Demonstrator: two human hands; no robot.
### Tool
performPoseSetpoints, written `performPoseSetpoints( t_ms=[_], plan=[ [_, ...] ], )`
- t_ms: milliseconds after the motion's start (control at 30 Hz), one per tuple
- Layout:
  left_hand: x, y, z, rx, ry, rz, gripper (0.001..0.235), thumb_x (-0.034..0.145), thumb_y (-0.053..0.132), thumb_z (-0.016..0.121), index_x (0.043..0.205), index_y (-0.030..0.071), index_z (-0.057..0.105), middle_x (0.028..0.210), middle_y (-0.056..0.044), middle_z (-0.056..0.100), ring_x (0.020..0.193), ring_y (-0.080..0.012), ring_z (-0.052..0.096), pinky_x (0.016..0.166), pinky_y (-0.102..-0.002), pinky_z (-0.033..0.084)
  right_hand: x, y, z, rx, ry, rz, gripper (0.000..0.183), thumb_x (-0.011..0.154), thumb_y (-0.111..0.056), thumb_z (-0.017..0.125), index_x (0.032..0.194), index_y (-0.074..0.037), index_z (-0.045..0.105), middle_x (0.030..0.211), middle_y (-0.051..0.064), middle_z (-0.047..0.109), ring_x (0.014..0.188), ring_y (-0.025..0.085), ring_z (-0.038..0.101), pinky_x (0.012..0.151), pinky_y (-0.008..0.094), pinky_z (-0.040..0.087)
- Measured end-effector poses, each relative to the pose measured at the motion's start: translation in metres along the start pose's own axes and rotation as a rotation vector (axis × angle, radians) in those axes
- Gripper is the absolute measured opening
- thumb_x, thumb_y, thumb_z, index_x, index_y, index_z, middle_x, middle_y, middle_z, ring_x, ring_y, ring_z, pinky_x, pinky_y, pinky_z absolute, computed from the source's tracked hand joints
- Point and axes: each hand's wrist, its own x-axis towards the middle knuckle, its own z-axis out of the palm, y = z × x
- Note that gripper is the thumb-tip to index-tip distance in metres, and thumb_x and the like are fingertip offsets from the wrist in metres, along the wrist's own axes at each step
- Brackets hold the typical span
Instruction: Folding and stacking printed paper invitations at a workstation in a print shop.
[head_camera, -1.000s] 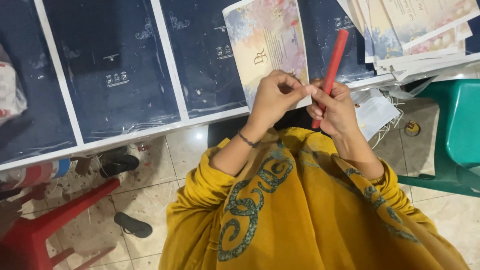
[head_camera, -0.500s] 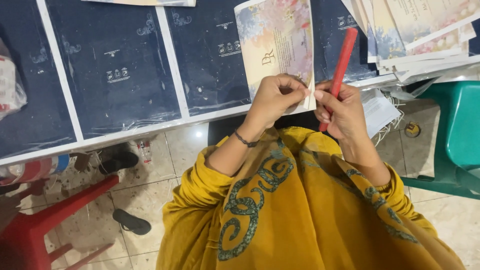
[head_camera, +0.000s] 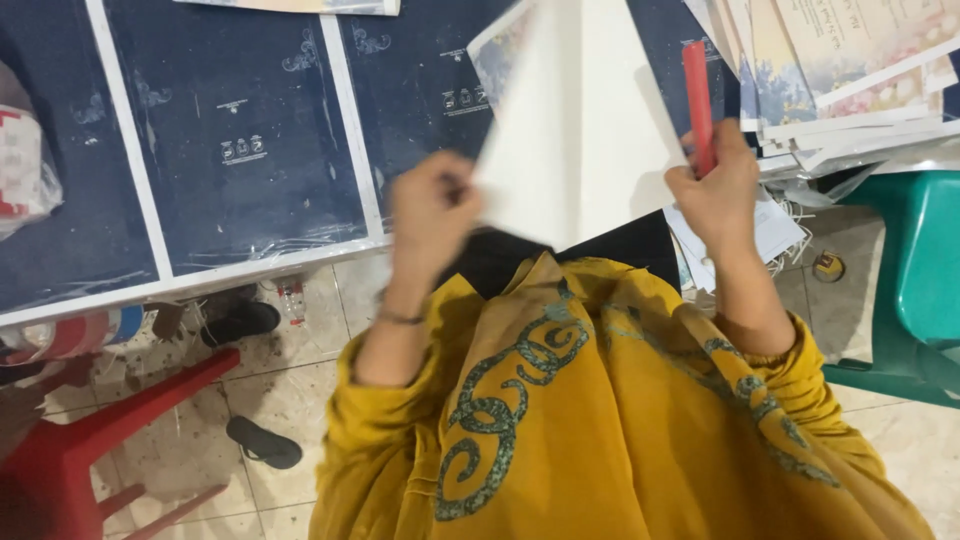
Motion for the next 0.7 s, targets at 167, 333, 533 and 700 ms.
performPoseSetpoints(
  t_ms=[167,333,533,700],
  plan=[
    [-0.019,-0.076,-0.059,0.358,0.026,-0.281,0.012,0.076,0.011,0.076,0.087,0.007,0.074,0.076,-0.014,0.074,0.073,-0.0304,0.075,0.067,-0.039,0.058,0.004,-0.015,-0.010,-0.171,-0.021,0.024,0.050,0.080,0.002,0.067,0.129,-0.004,0.059,0.080,0.022,0.065,0.073,0.046,0.066,0.072,0.049,0.052],
    [0.016,-0.044,-0.074,0.740,-0.095,-0.319,0.018,0.089,0.030,0.070,0.092,0.016,0.080,0.085,-0.013,0.078,0.086,-0.0375,0.076,0.076,-0.047,0.059,0.009,-0.016,-0.017,-0.372,-0.190,0.030,0.042,0.086,-0.014,0.069,0.128,-0.007,0.069,0.097,0.026,0.074,0.088,0.050,0.071,0.077,0.055,0.055],
    [0.194,-0.085,-0.030,0.313,0.005,0.695,0.034,0.091,-0.005,0.055,0.123,-0.002,0.068,0.124,-0.020,0.069,0.115,-0.0355,0.066,0.104,-0.043,0.051,0.026,-0.026,-0.037,-0.462,-0.252,-0.075,0.036,0.106,-0.029,0.073,0.091,-0.003,0.052,0.077,0.015,0.049,0.066,0.034,0.047,0.062,0.046,0.039],
    [0.301,-0.142,-0.008,0.558,0.102,0.504,0.018,0.084,-0.008,0.050,0.098,-0.004,0.061,0.101,-0.025,0.059,0.100,-0.0434,0.059,0.093,-0.052,0.047,0.031,-0.008,-0.032,-0.375,-0.216,-0.001,0.031,0.108,-0.025,0.072,0.098,-0.003,0.053,0.075,0.010,0.044,0.064,0.029,0.042,0.060,0.043,0.036]
  ],
)
